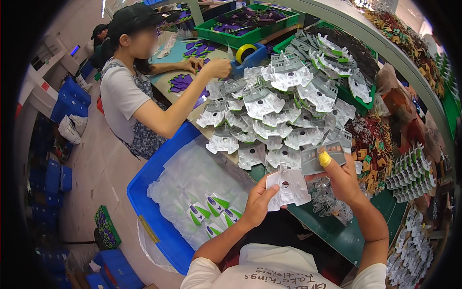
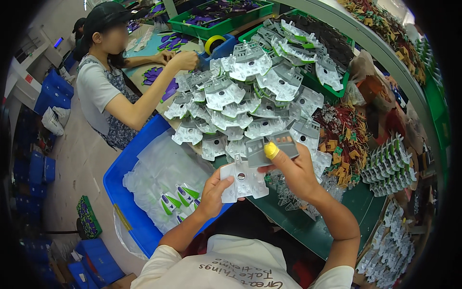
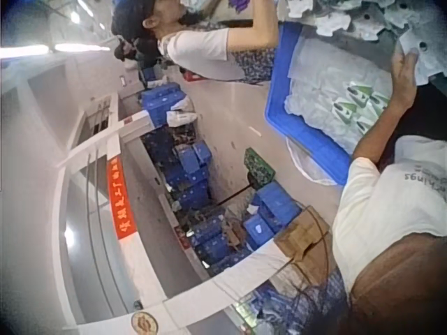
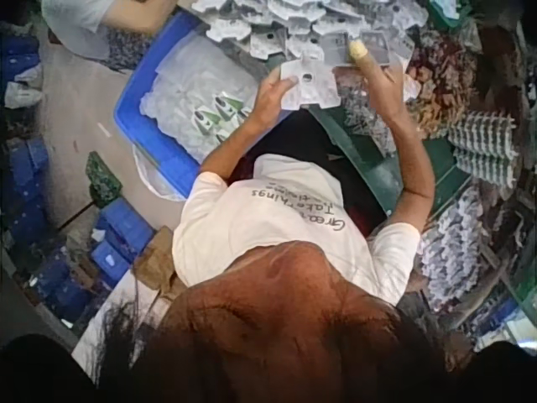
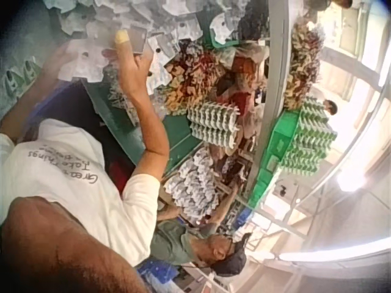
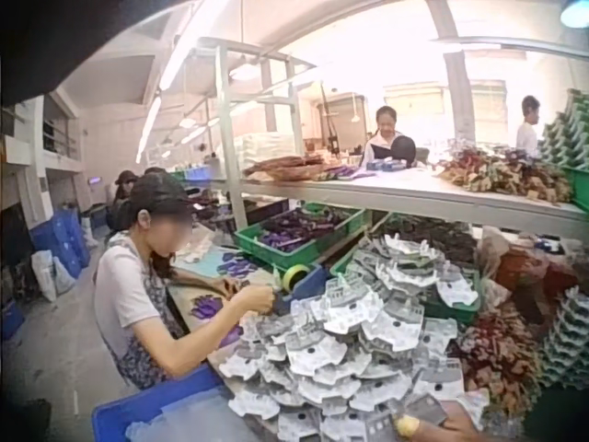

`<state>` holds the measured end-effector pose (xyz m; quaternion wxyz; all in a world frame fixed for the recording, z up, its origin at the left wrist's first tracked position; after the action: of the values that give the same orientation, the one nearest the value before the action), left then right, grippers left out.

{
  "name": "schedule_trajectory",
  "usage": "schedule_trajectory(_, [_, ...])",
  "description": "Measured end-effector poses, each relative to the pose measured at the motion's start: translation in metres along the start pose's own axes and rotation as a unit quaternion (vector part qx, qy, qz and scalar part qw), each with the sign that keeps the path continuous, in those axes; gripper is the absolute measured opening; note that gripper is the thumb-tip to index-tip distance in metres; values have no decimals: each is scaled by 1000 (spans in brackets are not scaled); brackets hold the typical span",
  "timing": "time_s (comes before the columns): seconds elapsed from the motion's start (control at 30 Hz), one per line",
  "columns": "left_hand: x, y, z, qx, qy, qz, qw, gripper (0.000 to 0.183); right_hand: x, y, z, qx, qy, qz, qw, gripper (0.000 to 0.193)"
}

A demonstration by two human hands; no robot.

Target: The person assembles toy components by picking plastic housings, clear plastic inserts, and wired circuit parts from the table and fitting them together by hand.

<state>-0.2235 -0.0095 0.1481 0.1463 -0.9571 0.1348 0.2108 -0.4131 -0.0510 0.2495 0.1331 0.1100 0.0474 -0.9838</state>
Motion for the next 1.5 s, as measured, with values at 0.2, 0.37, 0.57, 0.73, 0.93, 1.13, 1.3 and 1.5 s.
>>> schedule_trajectory(0.2, [-4, -2, -6, -24, -33, -25, 999, 39, -16, 3, -5, 211, -247, 11, 946, 26])
schedule_trajectory(0.37, [-1, -2, -7, -50, -33, -24, 998, 39, -24, -2, -3, 179, -243, -64, 951, 16])
schedule_trajectory(0.57, [-8, -8, -12, -108, 49, -40, 992, 35, -38, 5, -5, 364, -429, -15, 827, 12])
schedule_trajectory(0.73, [-1, -13, -19, -287, 265, -117, 913, 29, -23, 19, -34, 17, -164, 20, 986, 23])
schedule_trajectory(0.93, [48, -12, -29, -200, 343, -229, 889, 22, -38, 15, -38, 128, -256, 22, 958, 31])
schedule_trajectory(1.13, [166, 53, -143, -290, 471, -420, 719, 29, -15, 11, -29, 99, -239, 48, 965, 23])
schedule_trajectory(1.3, [187, 133, -177, -277, 598, -400, 637, 28, -6, 3, -14, 118, -306, 75, 942, 21])
schedule_trajectory(1.5, [219, 194, -169, -262, 640, -274, 668, 18, 32, 2, -19, 55, -287, 95, 952, 21])
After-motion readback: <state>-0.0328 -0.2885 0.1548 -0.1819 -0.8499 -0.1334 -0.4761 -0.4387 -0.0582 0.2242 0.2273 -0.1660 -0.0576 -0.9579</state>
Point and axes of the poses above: each hand's wrist, its own y-axis towards the middle knuckle, its own x-axis out of the back of the hand, z = x × y, the point moved 3 cm from there along y, towards the middle knuckle, and after that the axes turned 7 degrees about y, right-handed, at the moved point
